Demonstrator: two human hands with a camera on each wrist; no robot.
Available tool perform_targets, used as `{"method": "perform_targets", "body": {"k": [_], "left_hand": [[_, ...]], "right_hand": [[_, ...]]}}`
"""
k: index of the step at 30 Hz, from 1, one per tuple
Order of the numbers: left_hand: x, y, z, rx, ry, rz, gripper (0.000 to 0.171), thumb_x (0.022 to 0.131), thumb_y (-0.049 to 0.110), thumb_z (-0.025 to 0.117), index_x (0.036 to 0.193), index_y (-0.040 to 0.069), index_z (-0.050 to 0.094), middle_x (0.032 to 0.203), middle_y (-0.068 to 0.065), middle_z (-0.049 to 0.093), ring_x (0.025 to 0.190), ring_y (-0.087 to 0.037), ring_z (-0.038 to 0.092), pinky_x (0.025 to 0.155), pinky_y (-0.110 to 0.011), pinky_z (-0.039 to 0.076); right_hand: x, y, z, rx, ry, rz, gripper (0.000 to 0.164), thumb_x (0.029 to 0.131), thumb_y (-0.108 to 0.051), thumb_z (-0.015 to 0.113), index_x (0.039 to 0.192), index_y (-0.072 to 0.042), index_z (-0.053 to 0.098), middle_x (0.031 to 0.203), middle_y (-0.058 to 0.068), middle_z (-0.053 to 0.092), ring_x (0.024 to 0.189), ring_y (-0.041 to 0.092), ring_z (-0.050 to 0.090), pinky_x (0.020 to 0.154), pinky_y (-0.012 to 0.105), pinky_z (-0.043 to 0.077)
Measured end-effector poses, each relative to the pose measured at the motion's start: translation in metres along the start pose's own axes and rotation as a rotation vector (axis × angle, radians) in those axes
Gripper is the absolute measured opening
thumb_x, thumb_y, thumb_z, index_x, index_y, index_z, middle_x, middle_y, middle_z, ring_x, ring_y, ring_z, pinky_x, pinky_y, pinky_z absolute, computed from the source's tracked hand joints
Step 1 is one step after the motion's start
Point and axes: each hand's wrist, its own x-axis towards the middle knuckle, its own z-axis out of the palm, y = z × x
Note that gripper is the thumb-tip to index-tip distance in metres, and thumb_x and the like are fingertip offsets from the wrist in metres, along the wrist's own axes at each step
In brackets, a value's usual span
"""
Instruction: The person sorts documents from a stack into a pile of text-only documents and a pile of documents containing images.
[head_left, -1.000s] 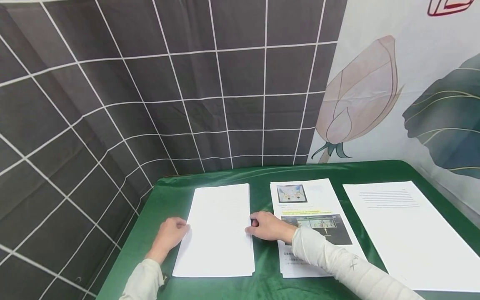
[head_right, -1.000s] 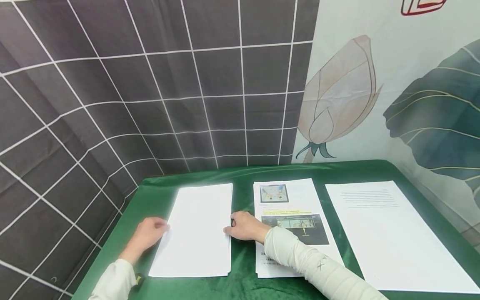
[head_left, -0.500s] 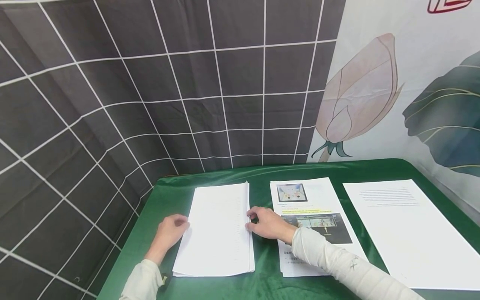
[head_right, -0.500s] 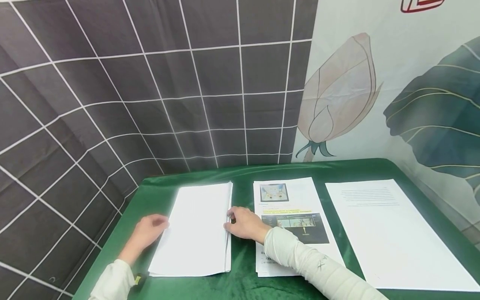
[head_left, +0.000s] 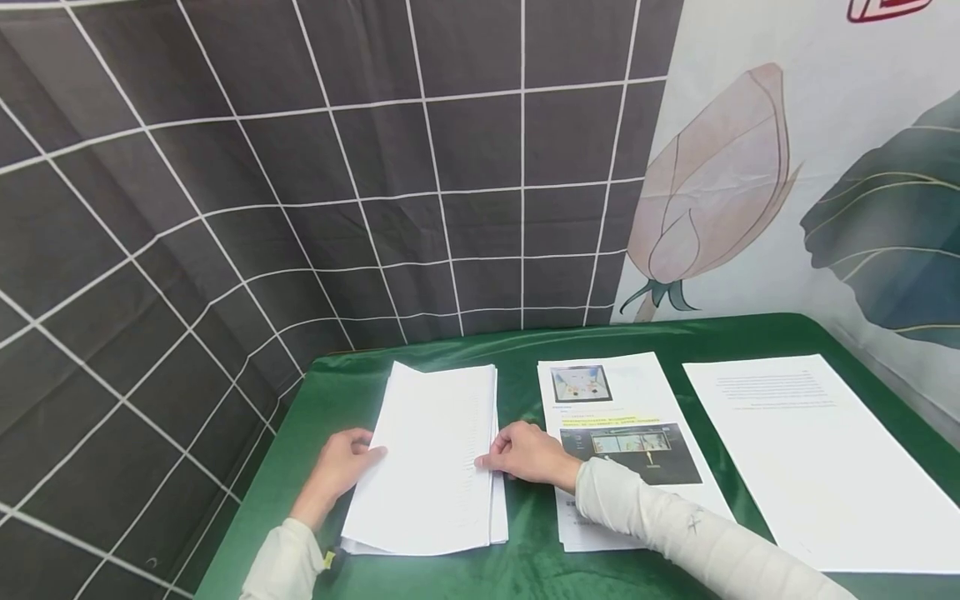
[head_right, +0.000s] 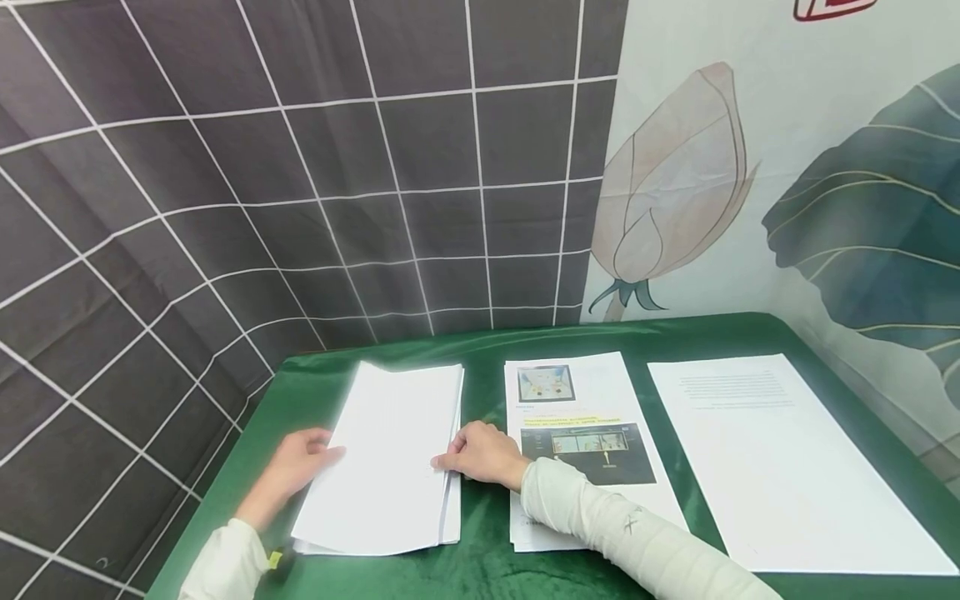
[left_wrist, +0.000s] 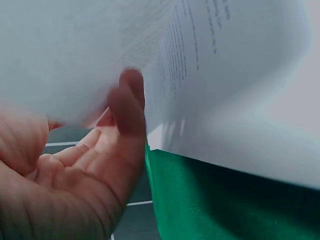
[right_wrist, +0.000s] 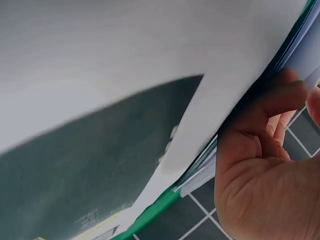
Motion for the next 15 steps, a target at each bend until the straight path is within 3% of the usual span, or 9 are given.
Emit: {"method": "perform_targets", "body": {"k": [7,15], "left_hand": [[-0.0002,-0.0019,0.0024,-0.038,-0.019,0.004,0.045,0.088,0.018,0.063,0.122,-0.01,0.053,0.114,-0.032,0.058,0.097,-0.039,0.061,0.08,-0.049,0.051],[-0.0006,-0.0026,0.0026,-0.016,-0.01,0.031,0.039,0.086,0.013,0.065,0.117,-0.01,0.054,0.108,-0.034,0.06,0.094,-0.04,0.062,0.077,-0.048,0.053]], "right_hand": [[-0.0002,0.0004,0.0039,0.107,-0.018,0.028,0.022,0.081,-0.034,0.071,0.069,-0.017,0.065,0.055,-0.005,0.06,0.047,0.008,0.053,0.044,0.025,0.038],[-0.0021,-0.0014,0.0045,0.393,-0.037,0.021,0.014,0.085,-0.014,0.066,0.079,-0.007,0.056,0.058,0.003,0.064,0.043,0.01,0.055,0.041,0.027,0.049]]}}
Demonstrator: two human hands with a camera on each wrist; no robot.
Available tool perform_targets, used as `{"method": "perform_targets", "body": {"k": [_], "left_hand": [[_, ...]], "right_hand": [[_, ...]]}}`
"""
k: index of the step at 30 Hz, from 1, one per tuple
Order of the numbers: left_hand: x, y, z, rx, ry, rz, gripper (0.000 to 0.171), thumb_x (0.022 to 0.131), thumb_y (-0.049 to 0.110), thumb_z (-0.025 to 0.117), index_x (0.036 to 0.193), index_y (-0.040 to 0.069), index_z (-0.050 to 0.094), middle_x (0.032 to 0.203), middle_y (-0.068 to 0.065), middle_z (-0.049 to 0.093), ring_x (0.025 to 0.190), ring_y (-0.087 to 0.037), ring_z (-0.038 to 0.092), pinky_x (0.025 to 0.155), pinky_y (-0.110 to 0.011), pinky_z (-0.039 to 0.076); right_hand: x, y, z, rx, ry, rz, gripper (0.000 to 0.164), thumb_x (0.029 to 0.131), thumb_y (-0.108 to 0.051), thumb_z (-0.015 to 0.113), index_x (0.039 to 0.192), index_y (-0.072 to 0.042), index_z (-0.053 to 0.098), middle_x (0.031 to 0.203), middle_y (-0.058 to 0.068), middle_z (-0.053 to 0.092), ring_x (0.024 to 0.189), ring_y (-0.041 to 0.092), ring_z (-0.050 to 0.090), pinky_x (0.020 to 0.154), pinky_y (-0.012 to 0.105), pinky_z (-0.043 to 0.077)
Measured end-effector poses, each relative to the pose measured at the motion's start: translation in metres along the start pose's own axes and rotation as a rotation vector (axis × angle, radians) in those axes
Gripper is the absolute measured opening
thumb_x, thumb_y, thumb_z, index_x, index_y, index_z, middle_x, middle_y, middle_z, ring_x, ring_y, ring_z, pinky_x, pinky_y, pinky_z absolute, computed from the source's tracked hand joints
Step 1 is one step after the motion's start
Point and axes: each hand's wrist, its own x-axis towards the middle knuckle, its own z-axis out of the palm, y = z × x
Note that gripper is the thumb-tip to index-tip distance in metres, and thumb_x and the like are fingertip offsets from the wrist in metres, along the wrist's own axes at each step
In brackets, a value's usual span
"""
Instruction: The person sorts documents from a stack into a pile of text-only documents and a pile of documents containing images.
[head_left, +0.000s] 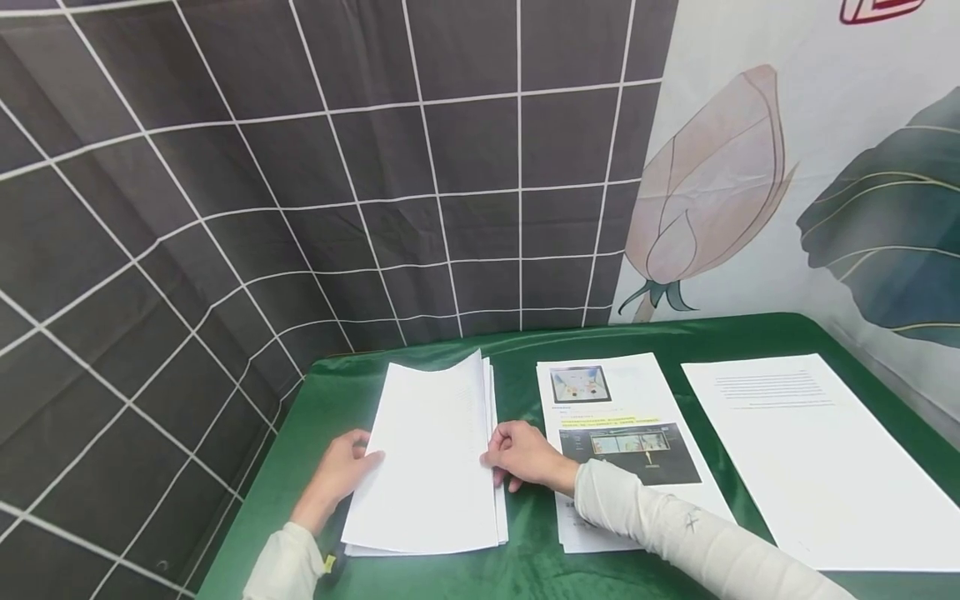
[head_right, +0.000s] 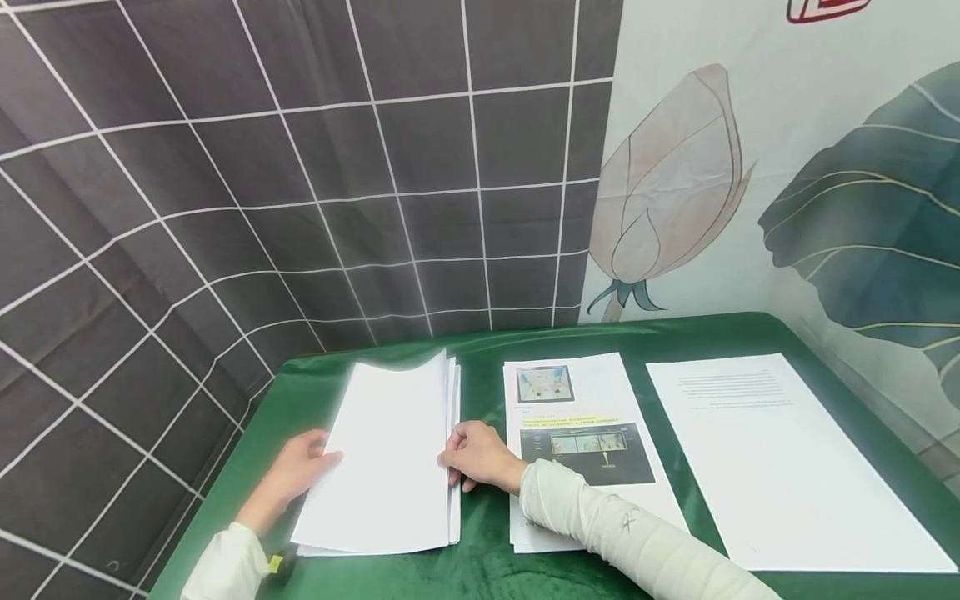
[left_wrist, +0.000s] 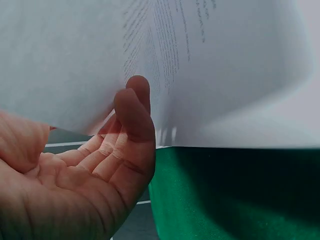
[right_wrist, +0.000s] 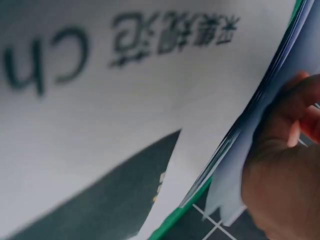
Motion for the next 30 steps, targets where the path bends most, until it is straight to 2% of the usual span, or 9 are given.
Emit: {"method": "perform_targets", "body": {"k": [5,9,12,15,18,21,23,26,30], "left_hand": [[-0.0005,0.001,-0.0004,-0.002,0.002,-0.006,0.042,0.086,0.012,0.065,0.118,-0.011,0.053,0.109,-0.034,0.059,0.096,-0.041,0.061,0.078,-0.049,0.052],[-0.001,0.0017,0.0,-0.007,-0.004,-0.016,0.045,0.086,0.014,0.064,0.121,-0.013,0.053,0.113,-0.035,0.058,0.099,-0.043,0.06,0.082,-0.05,0.051],[-0.0019,0.0015,0.0009,-0.005,-0.011,-0.028,0.047,0.087,0.015,0.064,0.122,-0.013,0.052,0.116,-0.035,0.057,0.104,-0.045,0.058,0.086,-0.051,0.049],[-0.0027,0.0017,0.0012,-0.002,-0.013,-0.033,0.048,0.087,0.015,0.064,0.123,-0.013,0.052,0.117,-0.035,0.056,0.105,-0.045,0.057,0.086,-0.052,0.049],[-0.0026,0.0026,0.0011,-0.004,-0.019,-0.033,0.048,0.087,0.016,0.064,0.123,-0.012,0.051,0.116,-0.034,0.057,0.102,-0.043,0.059,0.085,-0.051,0.049],[-0.0025,0.0035,0.0006,-0.015,-0.024,-0.026,0.048,0.087,0.018,0.064,0.124,-0.011,0.051,0.115,-0.033,0.058,0.099,-0.041,0.061,0.083,-0.051,0.05],[-0.0025,0.0037,0.0003,-0.025,-0.026,-0.02,0.049,0.088,0.019,0.064,0.124,-0.011,0.051,0.115,-0.033,0.058,0.099,-0.041,0.061,0.084,-0.051,0.05],[-0.0032,0.0034,-0.0003,-0.035,-0.017,-0.001,0.05,0.089,0.021,0.063,0.124,-0.012,0.05,0.119,-0.033,0.056,0.106,-0.044,0.057,0.09,-0.052,0.047],[-0.005,0.0037,-0.001,-0.077,-0.01,-0.017,0.056,0.09,0.024,0.061,0.131,-0.01,0.042,0.128,-0.033,0.049,0.117,-0.046,0.049,0.096,-0.055,0.041]], "right_hand": [[-0.0002,-0.0027,-0.0024,0.142,0.007,0.033,0.017,0.082,-0.007,0.065,0.092,0.0,0.053,0.065,0.007,0.064,0.045,0.012,0.057,0.046,0.03,0.052],[0.0003,-0.003,-0.0049,0.274,0.014,0.1,0.053,0.08,-0.004,0.065,0.125,0.002,0.038,0.074,0.009,0.063,0.051,0.013,0.059,0.051,0.029,0.054],[0.0006,-0.0023,-0.0049,0.326,-0.017,0.151,0.066,0.082,-0.007,0.067,0.136,0.004,0.03,0.071,0.011,0.064,0.052,0.012,0.061,0.051,0.027,0.054],[0.0009,-0.0009,-0.0029,0.301,-0.078,0.169,0.056,0.086,-0.011,0.066,0.13,0.008,0.039,0.064,0.011,0.065,0.047,0.011,0.06,0.049,0.026,0.053],[0.001,0.0003,-0.0008,0.243,-0.117,0.148,0.035,0.088,-0.011,0.064,0.114,0.008,0.051,0.06,0.01,0.064,0.044,0.011,0.06,0.046,0.027,0.052],[0.0016,0.0014,-0.0003,0.212,-0.106,0.108,0.021,0.089,-0.006,0.061,0.105,0.006,0.056,0.054,0.008,0.062,0.042,0.01,0.058,0.044,0.026,0.051],[0.0016,0.001,-0.0016,0.219,-0.092,0.081,0.024,0.089,-0.003,0.059,0.109,0.009,0.056,0.052,0.005,0.06,0.041,0.009,0.056,0.043,0.024,0.049],[0.002,0.001,-0.005,0.251,-0.069,0.062,0.041,0.09,-0.003,0.057,0.126,0.014,0.047,0.052,0.002,0.057,0.043,0.006,0.053,0.043,0.02,0.047],[0.0017,0.002,-0.0092,0.282,-0.063,0.057,0.042,0.091,-0.008,0.057,0.127,0.013,0.047,0.053,0.0,0.054,0.044,0.005,0.049,0.043,0.018,0.043]]}}
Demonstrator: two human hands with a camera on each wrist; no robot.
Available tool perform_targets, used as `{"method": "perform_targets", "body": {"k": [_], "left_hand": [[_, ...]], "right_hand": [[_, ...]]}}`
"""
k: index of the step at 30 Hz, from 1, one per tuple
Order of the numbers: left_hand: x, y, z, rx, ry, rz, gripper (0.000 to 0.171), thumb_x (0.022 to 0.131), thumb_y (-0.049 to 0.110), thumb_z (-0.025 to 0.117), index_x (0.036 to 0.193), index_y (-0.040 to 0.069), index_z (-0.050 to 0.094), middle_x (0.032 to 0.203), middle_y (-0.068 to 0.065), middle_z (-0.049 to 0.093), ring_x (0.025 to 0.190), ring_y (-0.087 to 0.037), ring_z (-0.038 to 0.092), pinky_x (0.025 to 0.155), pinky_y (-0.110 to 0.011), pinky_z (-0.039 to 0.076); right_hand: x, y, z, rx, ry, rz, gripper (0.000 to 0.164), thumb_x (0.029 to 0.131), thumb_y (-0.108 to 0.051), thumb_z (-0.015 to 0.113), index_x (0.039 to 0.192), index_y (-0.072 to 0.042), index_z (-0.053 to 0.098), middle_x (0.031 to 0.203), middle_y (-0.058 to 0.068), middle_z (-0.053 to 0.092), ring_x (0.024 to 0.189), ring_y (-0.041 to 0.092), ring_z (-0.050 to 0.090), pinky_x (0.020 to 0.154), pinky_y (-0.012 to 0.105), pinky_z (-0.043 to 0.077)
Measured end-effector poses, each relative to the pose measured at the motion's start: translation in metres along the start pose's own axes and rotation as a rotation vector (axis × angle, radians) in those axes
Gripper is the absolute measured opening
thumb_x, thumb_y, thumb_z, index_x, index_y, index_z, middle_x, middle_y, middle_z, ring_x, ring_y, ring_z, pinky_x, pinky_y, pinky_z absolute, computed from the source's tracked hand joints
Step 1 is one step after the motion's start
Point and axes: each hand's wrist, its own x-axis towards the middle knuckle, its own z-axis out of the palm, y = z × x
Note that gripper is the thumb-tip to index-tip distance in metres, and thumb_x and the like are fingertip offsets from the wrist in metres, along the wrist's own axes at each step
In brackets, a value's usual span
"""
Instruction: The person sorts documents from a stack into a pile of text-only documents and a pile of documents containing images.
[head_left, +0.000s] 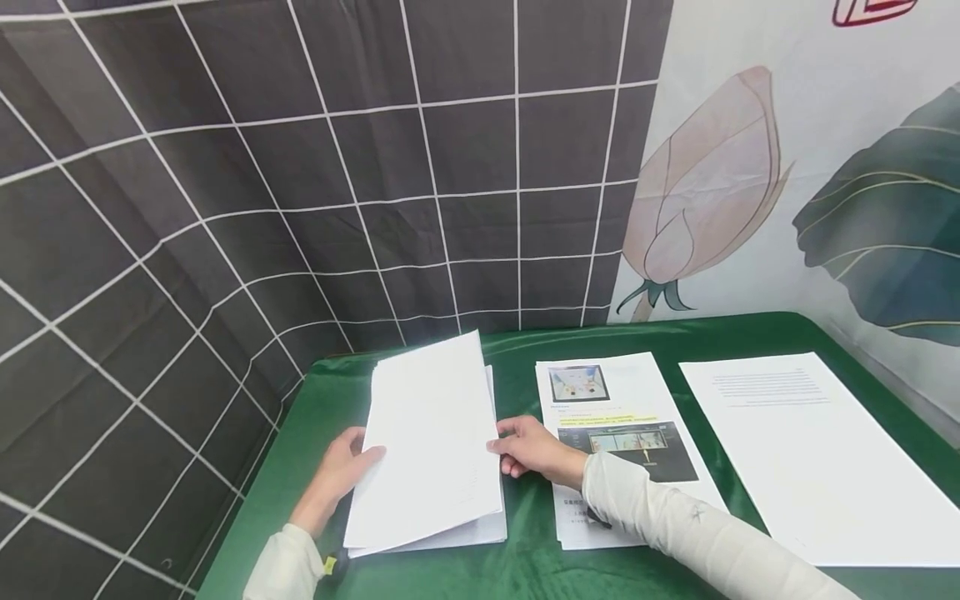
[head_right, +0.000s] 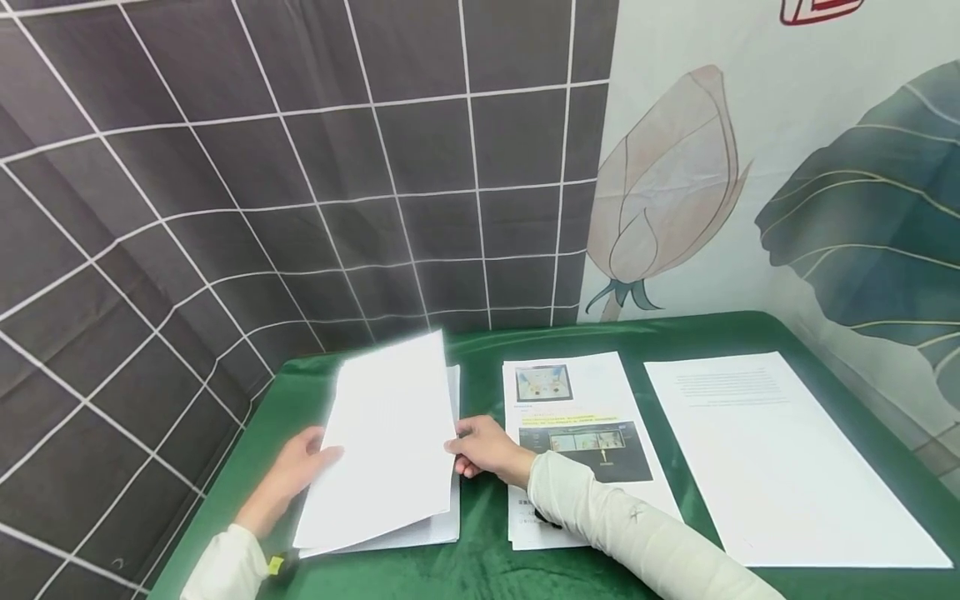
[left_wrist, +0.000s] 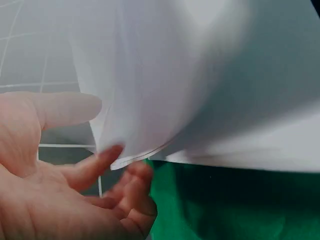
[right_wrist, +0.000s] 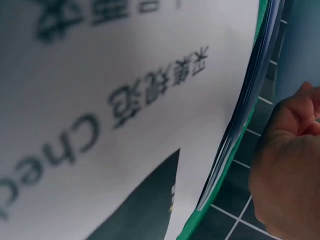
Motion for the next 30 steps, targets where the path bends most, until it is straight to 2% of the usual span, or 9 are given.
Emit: {"method": "perform_targets", "body": {"k": [4,7,11,15,21,25,30], "left_hand": [[0.0,0.002,0.0,-0.078,0.004,-0.042,0.063,0.092,0.024,0.058,0.141,-0.004,0.029,0.134,-0.034,0.042,0.123,-0.047,0.043,0.097,-0.057,0.04],[0.0,0.003,0.0,-0.086,-0.001,-0.046,0.062,0.094,0.023,0.053,0.145,-0.001,0.025,0.136,-0.034,0.04,0.125,-0.047,0.042,0.098,-0.058,0.039],[0.001,0.004,0.001,-0.089,-0.019,-0.027,0.055,0.097,0.02,0.048,0.142,-0.005,0.031,0.132,-0.034,0.046,0.119,-0.045,0.049,0.097,-0.057,0.04],[0.003,0.005,0.002,-0.112,0.016,-0.004,0.049,0.094,0.016,0.053,0.133,-0.011,0.041,0.12,-0.033,0.057,0.105,-0.04,0.06,0.093,-0.053,0.045],[0.003,0.009,0.003,-0.177,0.044,-0.023,0.046,0.092,0.016,0.06,0.129,-0.007,0.048,0.109,-0.025,0.064,0.089,-0.026,0.066,0.084,-0.044,0.052],[0.004,0.013,0.004,-0.198,0.046,-0.023,0.046,0.092,0.018,0.061,0.13,-0.004,0.048,0.112,-0.024,0.064,0.091,-0.025,0.065,0.086,-0.044,0.051],[0.008,0.019,0.008,-0.205,0.038,0.012,0.048,0.092,0.019,0.059,0.133,-0.003,0.045,0.119,-0.028,0.059,0.102,-0.033,0.062,0.091,-0.048,0.048]], "right_hand": [[-0.001,-0.001,-0.003,0.006,-0.007,-0.022,0.036,0.092,-0.011,0.058,0.122,0.008,0.052,0.055,-0.001,0.054,0.045,0.006,0.047,0.043,0.018,0.041],[-0.002,0.0,-0.006,0.004,-0.001,-0.031,0.037,0.092,-0.014,0.058,0.123,0.006,0.052,0.055,-0.001,0.054,0.046,0.006,0.047,0.044,0.019,0.041],[-0.003,0.001,-0.011,-0.02,0.017,-0.046,0.035,0.093,-0.016,0.059,0.122,0.003,0.054,0.055,0.0,0.054,0.046,0.007,0.047,0.046,0.021,0.041],[-0.005,0.001,-0.015,-0.046,0.024,-0.061,0.034,0.093,-0.017,0.058,0.121,0.001,0.056,0.055,0.0,0.055,0.045,0.008,0.047,0.046,0.022,0.041],[-0.008,-0.001,-0.02,-0.075,0.049,-0.046,0.037,0.093,-0.018,0.058,0.124,0.002,0.055,0.054,0.0,0.055,0.044,0.008,0.046,0.045,0.021,0.04],[-0.009,-0.002,-0.026,-0.099,0.058,-0.037,0.039,0.093,-0.02,0.059,0.126,0.001,0.054,0.056,0.001,0.055,0.045,0.009,0.046,0.045,0.021,0.04],[-0.012,-0.003,-0.032,-0.127,0.084,-0.036,0.04,0.092,-0.022,0.06,0.124,0.0,0.053,0.056,0.002,0.056,0.044,0.009,0.044,0.044,0.022,0.037]]}}
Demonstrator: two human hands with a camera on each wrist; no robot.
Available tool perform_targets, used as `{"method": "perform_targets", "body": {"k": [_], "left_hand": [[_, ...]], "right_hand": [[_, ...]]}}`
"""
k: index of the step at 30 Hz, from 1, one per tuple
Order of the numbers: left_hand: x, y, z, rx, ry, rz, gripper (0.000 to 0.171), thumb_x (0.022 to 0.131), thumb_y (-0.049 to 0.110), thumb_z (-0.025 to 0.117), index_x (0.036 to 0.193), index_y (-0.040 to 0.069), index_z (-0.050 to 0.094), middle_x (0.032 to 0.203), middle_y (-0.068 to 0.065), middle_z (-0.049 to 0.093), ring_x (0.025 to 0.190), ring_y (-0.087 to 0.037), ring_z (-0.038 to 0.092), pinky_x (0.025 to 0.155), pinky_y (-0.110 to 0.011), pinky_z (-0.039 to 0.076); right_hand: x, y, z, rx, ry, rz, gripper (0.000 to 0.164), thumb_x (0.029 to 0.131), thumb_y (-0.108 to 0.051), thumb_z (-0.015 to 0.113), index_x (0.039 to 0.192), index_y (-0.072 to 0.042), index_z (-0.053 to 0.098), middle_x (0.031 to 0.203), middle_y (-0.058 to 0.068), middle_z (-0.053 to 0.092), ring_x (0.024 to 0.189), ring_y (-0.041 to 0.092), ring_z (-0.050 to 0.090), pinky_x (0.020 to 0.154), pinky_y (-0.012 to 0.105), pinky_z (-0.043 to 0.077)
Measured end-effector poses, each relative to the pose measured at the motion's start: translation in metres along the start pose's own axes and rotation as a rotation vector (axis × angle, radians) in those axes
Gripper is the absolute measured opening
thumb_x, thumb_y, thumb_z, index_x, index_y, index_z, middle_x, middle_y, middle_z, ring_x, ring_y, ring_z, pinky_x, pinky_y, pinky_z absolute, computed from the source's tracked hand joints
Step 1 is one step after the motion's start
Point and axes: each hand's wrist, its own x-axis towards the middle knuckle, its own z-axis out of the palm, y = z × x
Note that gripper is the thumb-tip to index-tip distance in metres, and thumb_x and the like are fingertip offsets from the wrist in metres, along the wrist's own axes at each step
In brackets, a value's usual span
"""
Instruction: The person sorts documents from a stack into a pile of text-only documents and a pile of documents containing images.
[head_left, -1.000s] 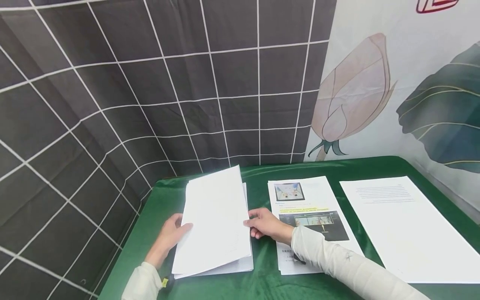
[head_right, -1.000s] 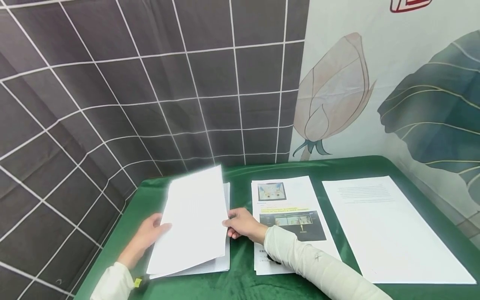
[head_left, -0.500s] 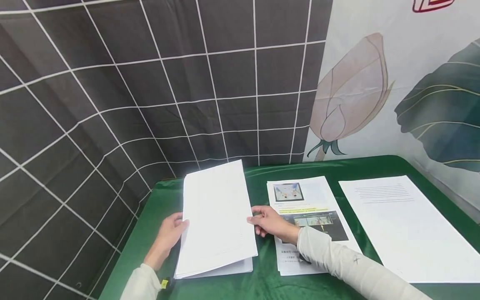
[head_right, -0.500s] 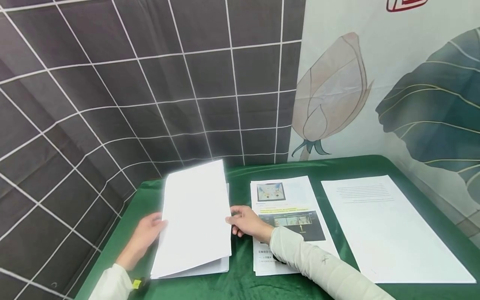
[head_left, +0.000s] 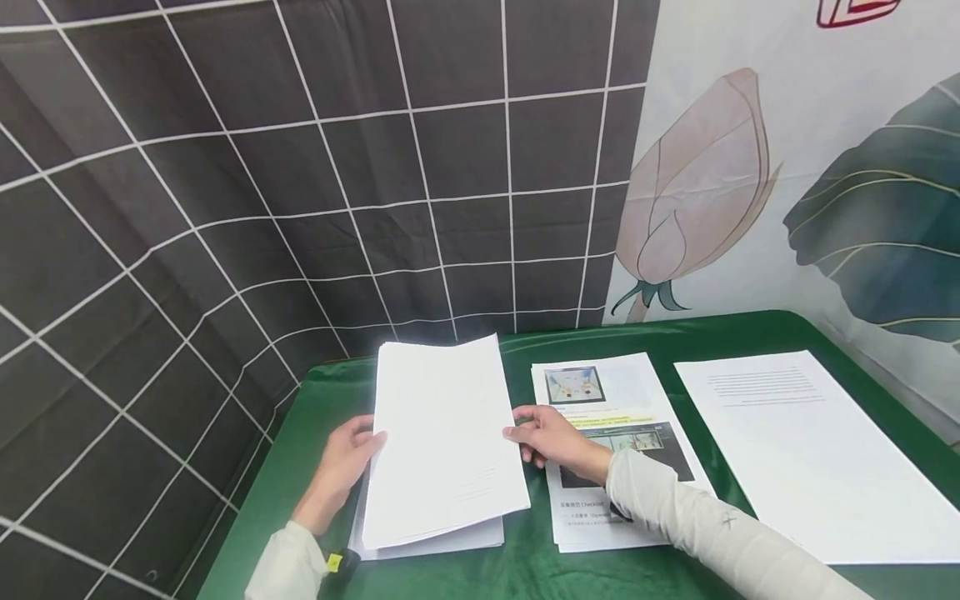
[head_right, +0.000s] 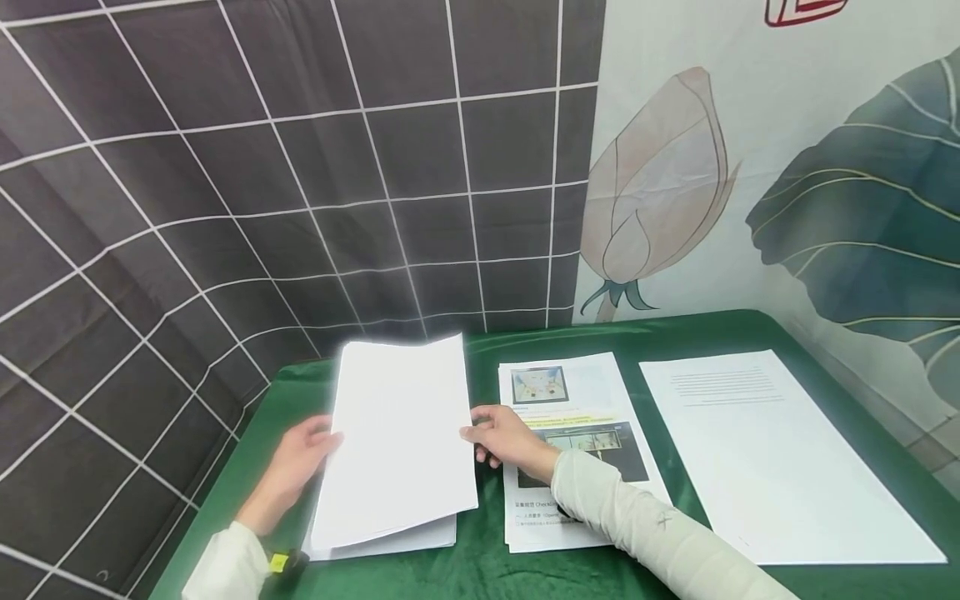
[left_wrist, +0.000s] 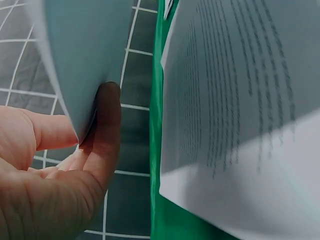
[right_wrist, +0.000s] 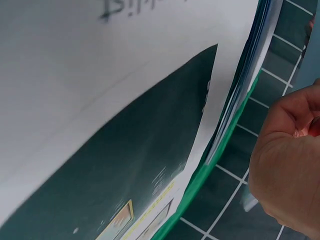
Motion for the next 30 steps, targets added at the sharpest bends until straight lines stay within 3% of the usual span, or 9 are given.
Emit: {"method": "perform_targets", "body": {"k": [7,15,23,30], "left_hand": [[0.003,0.008,0.009,-0.027,-0.015,0.006,0.048,0.093,0.018,0.058,0.134,-0.002,0.045,0.124,-0.029,0.056,0.109,-0.036,0.059,0.093,-0.049,0.046],[0.009,0.02,0.024,-0.118,-0.066,0.018,0.045,0.089,0.018,0.064,0.13,0.002,0.052,0.1,-0.014,0.07,0.081,-0.021,0.067,0.074,-0.035,0.054],[0.016,0.034,0.036,-0.125,-0.149,0.05,0.046,0.087,0.013,0.065,0.13,0.003,0.054,0.096,-0.012,0.071,0.072,-0.02,0.067,0.069,-0.033,0.055],[0.027,0.06,0.051,-0.133,-0.211,0.105,0.048,0.085,0.001,0.065,0.131,-0.003,0.052,0.088,-0.013,0.07,0.064,-0.018,0.064,0.061,-0.034,0.056]], "right_hand": [[-0.003,0.002,-0.011,-0.037,0.055,0.023,0.045,0.091,-0.025,0.063,0.126,0.0,0.052,0.058,0.0,0.056,0.047,0.01,0.046,0.046,0.023,0.039],[-0.013,0.006,-0.043,-0.01,0.087,0.004,0.036,0.094,-0.022,0.058,0.123,-0.001,0.056,0.062,0.001,0.058,0.048,0.011,0.046,0.045,0.022,0.038],[-0.025,0.007,-0.067,-0.023,0.105,0.038,0.04,0.096,-0.026,0.054,0.13,-0.005,0.052,0.073,0.004,0.065,0.053,0.012,0.047,0.046,0.023,0.039],[-0.04,0.005,-0.087,-0.05,0.162,0.086,0.04,0.098,-0.027,0.051,0.132,-0.005,0.05,0.084,0.007,0.068,0.06,0.016,0.051,0.049,0.024,0.039]]}}
